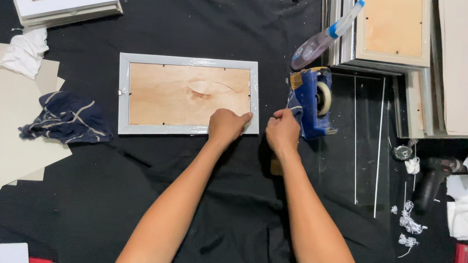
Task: The person cleans a small picture frame by brushing the glass with a large brush, wiping it with a cloth, and then turning it over to clean and tap the back of the frame.
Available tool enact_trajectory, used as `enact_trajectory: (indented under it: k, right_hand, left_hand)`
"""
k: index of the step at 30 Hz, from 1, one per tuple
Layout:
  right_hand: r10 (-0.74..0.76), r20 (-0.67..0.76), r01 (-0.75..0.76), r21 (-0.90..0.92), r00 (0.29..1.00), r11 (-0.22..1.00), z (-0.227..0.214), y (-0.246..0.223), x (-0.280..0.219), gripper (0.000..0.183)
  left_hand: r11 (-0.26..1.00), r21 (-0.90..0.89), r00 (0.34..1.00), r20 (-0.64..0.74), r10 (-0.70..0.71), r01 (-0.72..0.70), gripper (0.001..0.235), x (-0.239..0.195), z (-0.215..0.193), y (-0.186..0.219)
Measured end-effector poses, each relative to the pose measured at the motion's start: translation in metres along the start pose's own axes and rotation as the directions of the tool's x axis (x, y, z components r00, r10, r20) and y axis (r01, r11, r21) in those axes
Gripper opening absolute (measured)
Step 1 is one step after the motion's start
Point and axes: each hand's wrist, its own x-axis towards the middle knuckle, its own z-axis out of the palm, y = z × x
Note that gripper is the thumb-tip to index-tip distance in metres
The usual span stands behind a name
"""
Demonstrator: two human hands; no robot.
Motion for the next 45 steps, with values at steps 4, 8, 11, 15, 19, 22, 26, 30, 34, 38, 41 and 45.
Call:
enact_trajectory:
  k: [4,8,11,15,19,22,26,30,34,38,41,45]
  right_hand:
    - [0.016,0.064,-0.021,0.083,0.998,0.996,0.041,0.039,0.026,0.017]
    - [0.05,0.101,-0.065,0.147,0.994,0.987,0.03,0.027,0.021,0.023]
    - [0.066,0.107,-0.086,0.193,0.992,0.977,0.024,0.02,0.019,0.025]
    - [0.031,0.106,-0.053,0.217,0.994,0.975,0.033,0.026,0.025,0.035]
    - [0.045,0.117,-0.07,0.216,0.992,0.974,0.021,0.011,0.01,0.045]
    - [0.068,0.149,-0.096,0.193,0.987,0.977,0.017,0.003,0.005,0.043]
    - [0.078,0.151,-0.103,0.164,0.985,0.981,0.016,-0.002,0.001,0.038]
    - [0.088,0.158,-0.11,0.139,0.984,0.984,0.017,-0.002,0.0,0.037]
    - [0.1,0.167,-0.124,0.138,0.981,0.983,0.022,0.001,0.006,0.034]
    - [0.106,0.182,-0.129,0.117,0.978,0.985,0.021,0.002,0.005,0.035]
    - [0.11,0.194,-0.132,0.105,0.975,0.986,0.011,-0.009,-0.001,0.035]
    - [0.099,0.265,-0.139,0.136,0.959,0.981,0.002,-0.018,-0.003,0.042]
  left_hand:
    - [0.999,0.015,0.998,-0.03,-0.048,0.048,0.04,-0.001,0.006,0.014]
    - [0.993,0.091,0.996,-0.051,-0.075,0.08,0.028,-0.008,0.012,0.028]
    - [0.989,0.12,0.994,-0.068,-0.082,0.09,0.023,0.0,0.021,0.02]
    - [0.993,0.105,0.997,-0.062,-0.048,0.054,0.02,-0.001,0.024,0.014]
    - [0.994,0.084,0.997,-0.036,-0.065,0.068,0.021,-0.006,0.02,0.02]
    - [0.995,0.07,0.997,-0.033,-0.071,0.073,0.02,-0.005,0.02,0.02]
    - [0.993,0.1,0.998,-0.026,-0.057,0.059,0.018,-0.002,0.02,0.019]
    - [0.934,0.342,0.991,0.052,-0.125,0.1,0.034,0.003,0.01,0.028]
    - [0.894,0.436,0.981,0.107,-0.161,0.099,0.041,-0.003,0.0,0.039]
    - [0.911,0.404,0.985,0.105,-0.139,0.085,0.027,0.006,0.001,0.04]
    - [0.928,0.368,0.998,-0.014,0.06,-0.05,0.031,0.027,0.002,0.029]
    - [0.938,0.209,0.94,-0.143,0.309,-0.277,0.025,0.021,-0.007,0.041]
